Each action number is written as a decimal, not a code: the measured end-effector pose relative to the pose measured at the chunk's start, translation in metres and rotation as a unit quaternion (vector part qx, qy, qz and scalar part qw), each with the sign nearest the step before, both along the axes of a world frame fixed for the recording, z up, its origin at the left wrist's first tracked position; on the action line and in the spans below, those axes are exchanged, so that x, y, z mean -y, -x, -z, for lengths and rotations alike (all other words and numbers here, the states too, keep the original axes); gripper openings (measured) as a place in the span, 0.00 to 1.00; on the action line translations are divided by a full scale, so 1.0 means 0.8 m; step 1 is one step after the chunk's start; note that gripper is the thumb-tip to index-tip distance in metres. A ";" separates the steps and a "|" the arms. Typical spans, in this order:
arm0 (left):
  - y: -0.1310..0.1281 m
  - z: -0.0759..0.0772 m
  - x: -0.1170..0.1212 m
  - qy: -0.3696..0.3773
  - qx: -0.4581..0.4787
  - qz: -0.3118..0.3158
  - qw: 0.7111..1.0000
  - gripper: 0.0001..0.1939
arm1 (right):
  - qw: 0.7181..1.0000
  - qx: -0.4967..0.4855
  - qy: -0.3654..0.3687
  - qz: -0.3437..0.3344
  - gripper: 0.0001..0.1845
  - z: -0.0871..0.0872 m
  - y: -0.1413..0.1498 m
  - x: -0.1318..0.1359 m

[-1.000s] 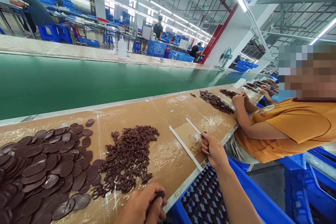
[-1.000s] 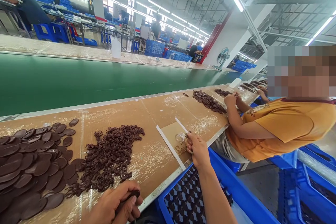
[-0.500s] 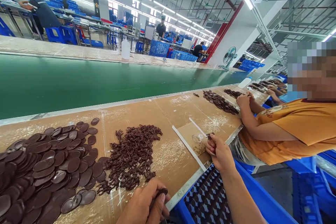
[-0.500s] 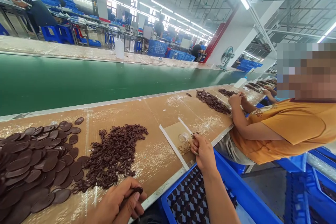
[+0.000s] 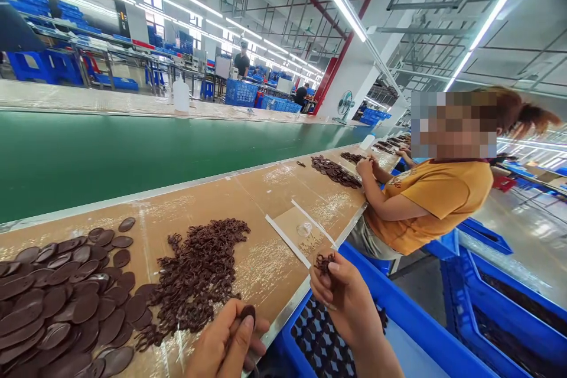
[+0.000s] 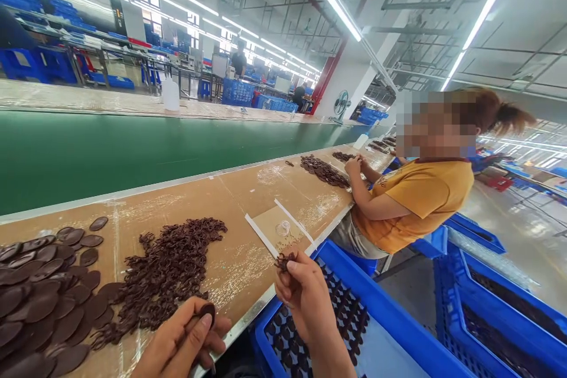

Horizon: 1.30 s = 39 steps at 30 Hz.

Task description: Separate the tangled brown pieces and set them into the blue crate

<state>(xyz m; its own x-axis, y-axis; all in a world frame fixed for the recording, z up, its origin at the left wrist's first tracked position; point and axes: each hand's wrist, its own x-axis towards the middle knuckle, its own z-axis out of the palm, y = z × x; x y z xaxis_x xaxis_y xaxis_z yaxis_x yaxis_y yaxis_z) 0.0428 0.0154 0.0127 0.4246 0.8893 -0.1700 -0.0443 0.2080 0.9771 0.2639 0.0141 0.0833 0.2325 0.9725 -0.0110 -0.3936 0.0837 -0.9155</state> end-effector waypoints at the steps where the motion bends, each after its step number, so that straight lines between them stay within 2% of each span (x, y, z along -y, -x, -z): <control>1: 0.000 0.000 0.001 0.001 0.008 -0.006 1.000 0.32 | 1.000 0.003 -0.001 -0.002 0.15 0.000 0.003 0.004; 8: 0.001 0.002 0.000 -0.025 0.010 -0.051 0.998 0.26 | 1.000 0.002 0.016 -0.012 0.13 0.005 0.015 0.009; 11: 0.003 0.000 0.002 -0.031 -0.017 -0.067 0.997 0.23 | 0.999 0.000 0.030 -0.016 0.11 0.010 0.024 0.012; 13: 0.004 -0.001 0.005 -0.035 -0.039 -0.071 0.996 0.23 | 0.997 -0.042 0.042 -0.044 0.10 0.012 0.034 0.018; 14: 0.004 -0.002 0.006 -0.039 -0.046 -0.070 0.996 0.22 | 0.992 -0.097 0.046 -0.071 0.10 0.013 0.040 0.022; 16: 0.004 -0.002 0.008 -0.048 -0.052 -0.064 0.995 0.22 | 0.955 -0.260 0.042 -0.140 0.11 0.013 0.053 0.032; 18: 0.004 -0.001 0.009 -0.054 -0.053 -0.057 0.996 0.22 | 0.891 -0.411 0.020 -0.194 0.11 0.013 0.067 0.042; 20: 0.005 0.001 0.008 -0.055 -0.052 -0.052 0.996 0.22 | 0.842 -0.491 -0.019 -0.223 0.12 0.013 0.078 0.050; 22: 0.005 0.003 0.006 -0.054 -0.048 -0.043 0.996 0.21 | 0.825 -0.516 -0.043 -0.229 0.14 0.014 0.086 0.055; 27: 0.005 0.000 0.006 -0.049 -0.040 -0.044 0.997 0.20 | 0.841 -0.500 -0.044 -0.203 0.15 0.016 0.086 0.057; 30: 0.004 -0.004 0.008 -0.054 -0.041 -0.042 0.997 0.20 | 0.833 -0.514 -0.051 -0.197 0.14 0.016 0.084 0.058; 32: 0.005 -0.005 0.009 -0.057 -0.038 -0.039 0.997 0.20 | 0.826 -0.523 -0.059 -0.199 0.14 0.016 0.084 0.058; 39: 0.006 -0.002 0.007 -0.068 -0.051 -0.029 0.996 0.18 | 0.835 -0.493 -0.084 -0.232 0.12 0.012 0.085 0.051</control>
